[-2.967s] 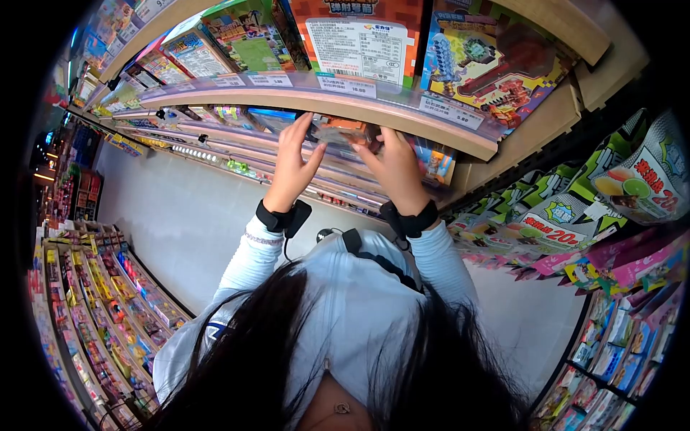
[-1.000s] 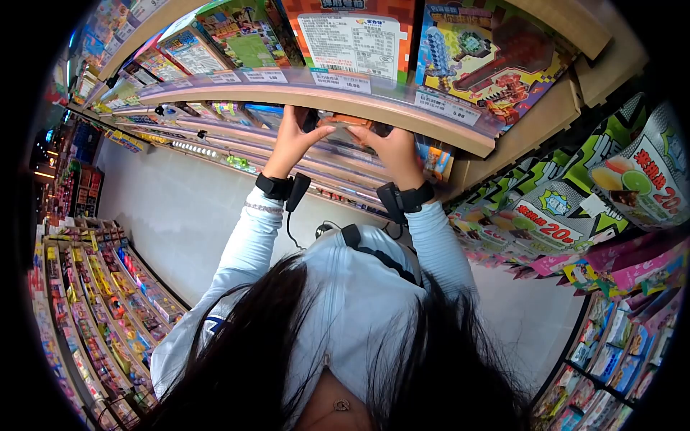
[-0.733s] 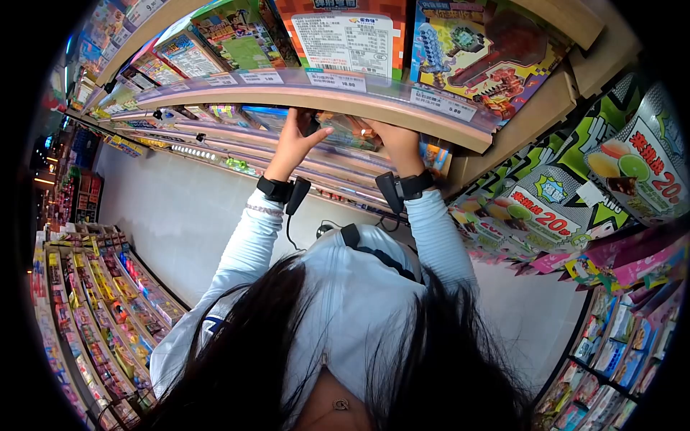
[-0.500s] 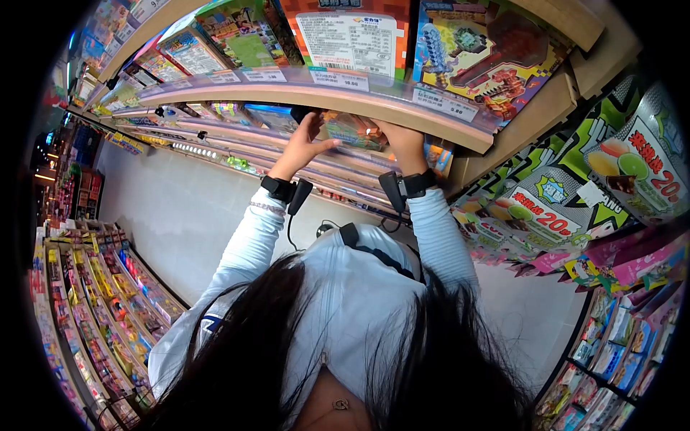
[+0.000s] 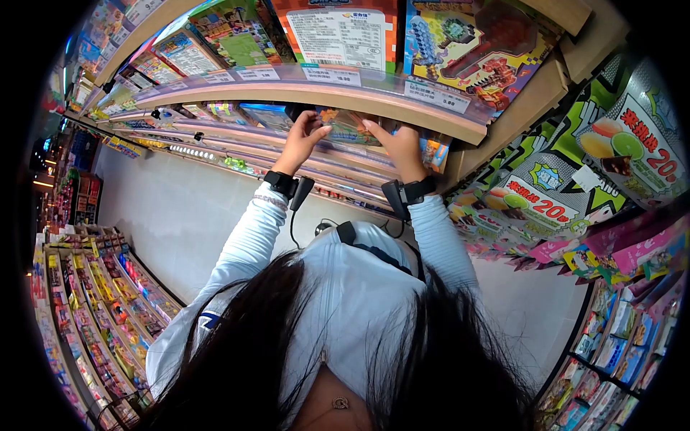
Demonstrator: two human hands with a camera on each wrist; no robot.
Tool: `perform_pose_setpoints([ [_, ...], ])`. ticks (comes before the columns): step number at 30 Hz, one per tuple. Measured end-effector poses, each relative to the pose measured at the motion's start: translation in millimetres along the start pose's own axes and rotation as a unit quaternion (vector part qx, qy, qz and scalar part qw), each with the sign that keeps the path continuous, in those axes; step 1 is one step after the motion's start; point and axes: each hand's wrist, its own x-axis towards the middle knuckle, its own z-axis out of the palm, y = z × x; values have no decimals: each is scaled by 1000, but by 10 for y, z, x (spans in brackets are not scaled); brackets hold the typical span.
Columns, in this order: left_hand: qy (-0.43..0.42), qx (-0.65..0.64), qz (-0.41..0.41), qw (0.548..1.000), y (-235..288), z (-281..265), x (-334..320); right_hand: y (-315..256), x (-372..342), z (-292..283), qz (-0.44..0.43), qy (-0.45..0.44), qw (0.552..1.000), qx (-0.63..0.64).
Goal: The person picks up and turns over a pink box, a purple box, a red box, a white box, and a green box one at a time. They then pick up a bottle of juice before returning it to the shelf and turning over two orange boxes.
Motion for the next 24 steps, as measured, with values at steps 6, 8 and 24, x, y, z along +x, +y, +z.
perform_pose_setpoints([
  [6,12,-25,-3,1000,-125,-30,-40,165,-86,48,-23,14,1000,12],
  [8,18,-8,3,1000,-119,-44,-66,106,-104,72,-29,7,999,-30],
  [24,147,59,83,984,206,217,-625,-111,-475,-148,-77,181,961,-195],
])
